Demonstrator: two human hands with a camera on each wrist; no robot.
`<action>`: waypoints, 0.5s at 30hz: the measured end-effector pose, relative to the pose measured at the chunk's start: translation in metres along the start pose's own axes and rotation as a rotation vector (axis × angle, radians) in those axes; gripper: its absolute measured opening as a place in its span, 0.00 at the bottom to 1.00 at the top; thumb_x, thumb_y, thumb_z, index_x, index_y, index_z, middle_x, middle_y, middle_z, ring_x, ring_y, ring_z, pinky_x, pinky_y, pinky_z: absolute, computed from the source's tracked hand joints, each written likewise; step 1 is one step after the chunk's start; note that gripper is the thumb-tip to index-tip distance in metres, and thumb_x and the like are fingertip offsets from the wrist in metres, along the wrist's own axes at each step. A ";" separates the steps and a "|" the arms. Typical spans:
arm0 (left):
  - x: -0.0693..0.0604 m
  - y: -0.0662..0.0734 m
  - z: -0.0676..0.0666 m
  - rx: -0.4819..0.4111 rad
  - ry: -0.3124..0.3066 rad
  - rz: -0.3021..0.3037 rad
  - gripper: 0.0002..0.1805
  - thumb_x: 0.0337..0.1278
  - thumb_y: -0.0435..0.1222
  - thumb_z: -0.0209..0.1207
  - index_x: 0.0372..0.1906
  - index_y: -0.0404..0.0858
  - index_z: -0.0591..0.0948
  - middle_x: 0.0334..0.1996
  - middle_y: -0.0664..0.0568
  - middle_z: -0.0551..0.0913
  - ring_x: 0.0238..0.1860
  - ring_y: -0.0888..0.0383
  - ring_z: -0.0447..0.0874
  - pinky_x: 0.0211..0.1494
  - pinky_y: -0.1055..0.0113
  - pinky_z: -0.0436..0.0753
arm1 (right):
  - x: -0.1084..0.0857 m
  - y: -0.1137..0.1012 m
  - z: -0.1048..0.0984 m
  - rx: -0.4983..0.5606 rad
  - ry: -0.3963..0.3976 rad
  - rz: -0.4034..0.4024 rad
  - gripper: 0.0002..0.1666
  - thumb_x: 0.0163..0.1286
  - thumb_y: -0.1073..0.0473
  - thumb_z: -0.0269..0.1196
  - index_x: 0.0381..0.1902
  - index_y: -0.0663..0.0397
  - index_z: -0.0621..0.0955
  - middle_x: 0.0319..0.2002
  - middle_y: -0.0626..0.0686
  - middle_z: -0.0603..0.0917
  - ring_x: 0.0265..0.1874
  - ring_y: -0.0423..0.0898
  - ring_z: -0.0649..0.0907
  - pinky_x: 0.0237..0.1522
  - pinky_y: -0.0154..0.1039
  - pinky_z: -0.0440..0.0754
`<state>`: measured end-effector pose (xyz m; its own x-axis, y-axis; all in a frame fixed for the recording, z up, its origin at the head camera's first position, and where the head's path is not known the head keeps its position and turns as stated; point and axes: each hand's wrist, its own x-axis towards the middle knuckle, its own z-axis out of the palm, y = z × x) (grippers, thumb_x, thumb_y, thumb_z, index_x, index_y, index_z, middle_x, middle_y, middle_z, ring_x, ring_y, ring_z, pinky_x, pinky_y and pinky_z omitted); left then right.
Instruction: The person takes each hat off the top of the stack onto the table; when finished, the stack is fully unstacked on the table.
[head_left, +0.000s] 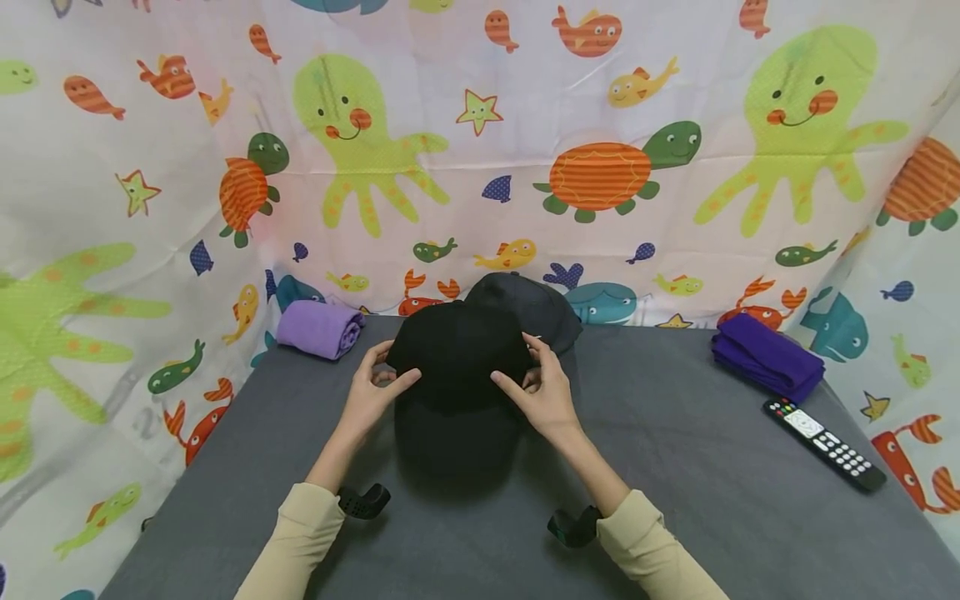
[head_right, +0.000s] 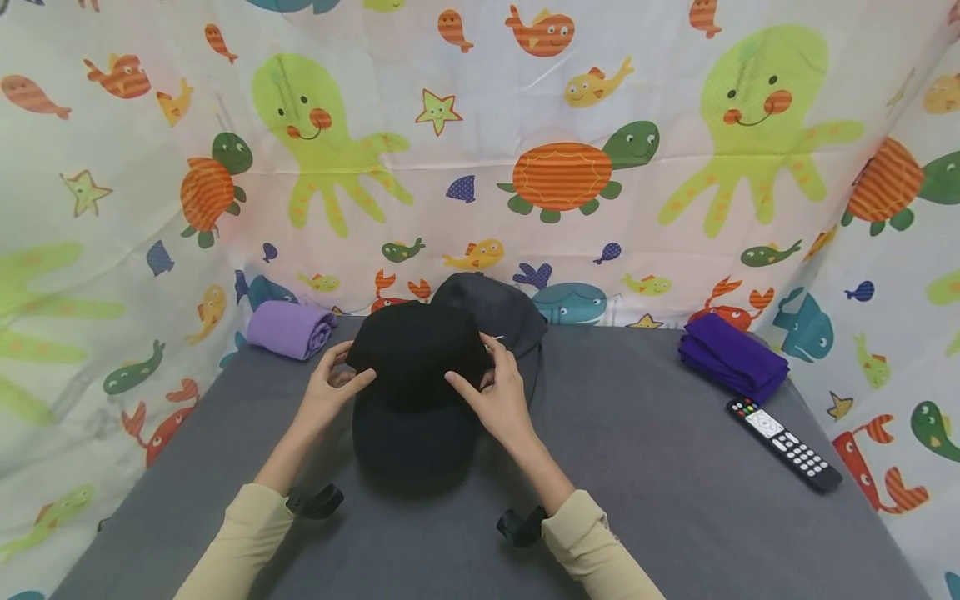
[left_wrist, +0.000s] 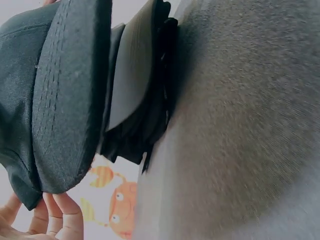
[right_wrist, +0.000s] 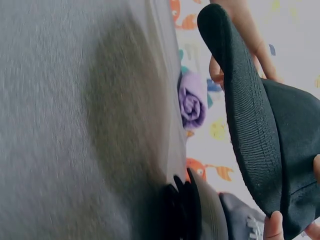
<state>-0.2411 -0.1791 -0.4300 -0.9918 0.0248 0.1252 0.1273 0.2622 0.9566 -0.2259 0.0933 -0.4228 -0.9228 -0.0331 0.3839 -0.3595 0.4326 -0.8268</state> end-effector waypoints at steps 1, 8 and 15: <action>-0.002 -0.001 -0.003 0.011 0.006 -0.009 0.36 0.52 0.47 0.64 0.66 0.52 0.62 0.59 0.48 0.62 0.46 0.51 0.70 0.45 0.62 0.73 | -0.001 -0.001 0.003 0.000 -0.002 -0.010 0.41 0.59 0.49 0.66 0.67 0.46 0.62 0.57 0.60 0.69 0.22 0.43 0.74 0.25 0.31 0.74; -0.016 -0.010 -0.023 0.054 0.046 -0.053 0.36 0.51 0.50 0.64 0.65 0.52 0.63 0.57 0.49 0.63 0.46 0.52 0.71 0.45 0.61 0.74 | -0.010 -0.007 0.021 0.011 -0.028 -0.059 0.41 0.58 0.51 0.67 0.67 0.47 0.64 0.48 0.57 0.74 0.23 0.42 0.74 0.28 0.32 0.75; -0.030 -0.021 -0.038 0.076 0.041 -0.103 0.36 0.53 0.50 0.62 0.66 0.52 0.62 0.60 0.48 0.62 0.48 0.50 0.71 0.45 0.61 0.73 | -0.017 -0.008 0.038 0.027 -0.090 -0.041 0.39 0.59 0.53 0.66 0.66 0.49 0.64 0.53 0.59 0.72 0.26 0.41 0.75 0.29 0.31 0.76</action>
<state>-0.2133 -0.2217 -0.4439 -0.9982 -0.0449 0.0392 0.0220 0.3340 0.9423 -0.2123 0.0564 -0.4380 -0.9154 -0.1314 0.3804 -0.3998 0.4050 -0.8223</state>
